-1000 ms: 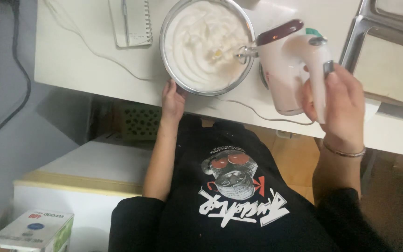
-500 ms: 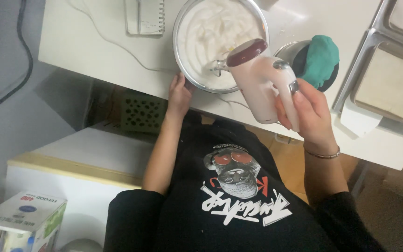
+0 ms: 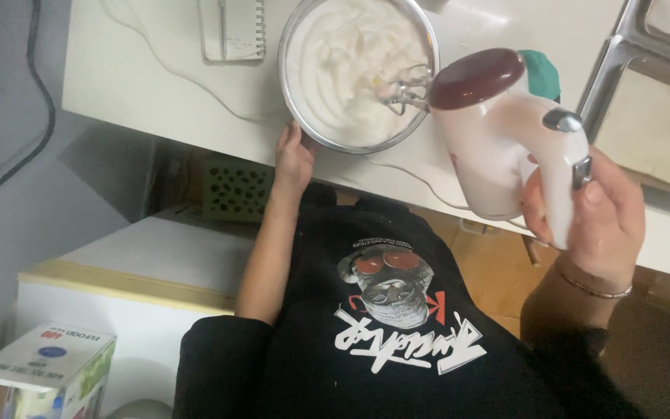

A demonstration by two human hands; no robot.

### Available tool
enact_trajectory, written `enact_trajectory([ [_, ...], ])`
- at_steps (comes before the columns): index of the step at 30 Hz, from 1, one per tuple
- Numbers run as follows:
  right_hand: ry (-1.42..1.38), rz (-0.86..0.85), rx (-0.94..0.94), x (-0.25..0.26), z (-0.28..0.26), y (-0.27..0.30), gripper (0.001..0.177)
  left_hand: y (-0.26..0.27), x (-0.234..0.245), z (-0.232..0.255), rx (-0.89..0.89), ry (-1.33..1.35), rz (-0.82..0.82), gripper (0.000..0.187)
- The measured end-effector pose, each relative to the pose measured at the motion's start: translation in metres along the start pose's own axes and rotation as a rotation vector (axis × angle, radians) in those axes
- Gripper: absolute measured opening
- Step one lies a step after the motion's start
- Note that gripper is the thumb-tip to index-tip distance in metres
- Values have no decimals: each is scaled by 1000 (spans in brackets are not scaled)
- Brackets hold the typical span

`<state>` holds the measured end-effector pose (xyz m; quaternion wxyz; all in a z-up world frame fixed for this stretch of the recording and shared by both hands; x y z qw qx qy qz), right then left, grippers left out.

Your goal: Beating ingredients in a bowl using a hand mixer.

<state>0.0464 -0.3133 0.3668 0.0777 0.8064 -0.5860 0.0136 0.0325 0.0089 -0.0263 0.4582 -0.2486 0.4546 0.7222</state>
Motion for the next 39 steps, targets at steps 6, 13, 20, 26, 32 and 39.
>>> enact_trajectory([
  [6,71,-25,-39,-2,7,-4,59,0,4,-1,-6,1,-11,35],
  [13,-31,-163,-148,-29,77,-35,33,2,-7,2,-18,-12,-4,37],
  [20,-194,-280,-168,-60,70,-47,31,6,-10,4,26,-21,31,38],
  [26,-129,-222,-87,-56,38,-39,40,0,-2,-2,-5,-1,-29,33],
  [32,-79,-118,-35,-40,4,-15,55,-1,0,-1,6,9,-18,32],
  [39,-2,-13,47,-21,-21,-1,64,0,-4,1,37,-39,49,34],
])
Point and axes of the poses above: each hand's wrist, its own y-axis away from the middle knuckle, its own x-axis out of the back of the hand, z = x × y, the point moved 4 cm from there along -y, towards the middle knuckle, and after that the axes turned 3 degrees about y, right-handed, at the moved point
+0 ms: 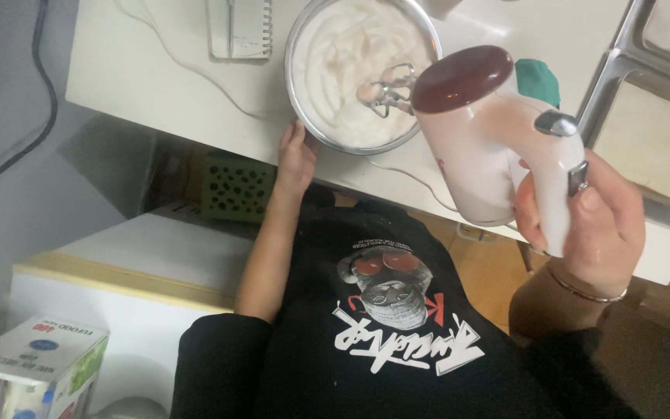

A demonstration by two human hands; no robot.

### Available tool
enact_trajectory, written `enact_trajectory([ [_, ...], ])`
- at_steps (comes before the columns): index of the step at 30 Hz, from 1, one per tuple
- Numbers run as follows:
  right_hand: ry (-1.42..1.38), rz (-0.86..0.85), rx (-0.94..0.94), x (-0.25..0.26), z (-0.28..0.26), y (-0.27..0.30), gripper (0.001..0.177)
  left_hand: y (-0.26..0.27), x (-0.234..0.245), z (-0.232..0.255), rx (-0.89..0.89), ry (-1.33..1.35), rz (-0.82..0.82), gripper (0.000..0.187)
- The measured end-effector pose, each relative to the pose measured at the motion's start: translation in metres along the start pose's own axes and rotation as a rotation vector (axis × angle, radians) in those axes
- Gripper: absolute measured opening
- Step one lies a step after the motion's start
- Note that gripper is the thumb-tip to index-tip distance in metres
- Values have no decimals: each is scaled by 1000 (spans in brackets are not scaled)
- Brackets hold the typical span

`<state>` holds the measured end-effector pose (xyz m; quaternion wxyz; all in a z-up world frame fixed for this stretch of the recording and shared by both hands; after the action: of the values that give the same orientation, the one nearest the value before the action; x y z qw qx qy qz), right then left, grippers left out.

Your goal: Beating ingredients in a bowl using a hand mixer.

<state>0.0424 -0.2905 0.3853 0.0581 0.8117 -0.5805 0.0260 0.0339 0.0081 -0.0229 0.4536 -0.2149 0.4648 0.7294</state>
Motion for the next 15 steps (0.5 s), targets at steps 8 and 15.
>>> enact_trajectory([
  [8,22,-99,-185,-3,58,-24,44,3,-5,2,-39,25,-42,37],
  [15,-29,-183,-276,-14,123,-63,24,1,-1,-2,-35,-12,-14,36],
])
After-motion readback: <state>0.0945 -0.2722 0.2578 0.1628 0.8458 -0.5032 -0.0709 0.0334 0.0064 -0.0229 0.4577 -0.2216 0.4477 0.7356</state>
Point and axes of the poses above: each hand's wrist, its own y-axis away from the middle knuckle, its own x-axis out of the back of the hand, z = x × y, the point moved 4 cm from there along -y, towards the middle knuckle, and after that the axes turned 3 degrees about y, right-handed, at the moved point
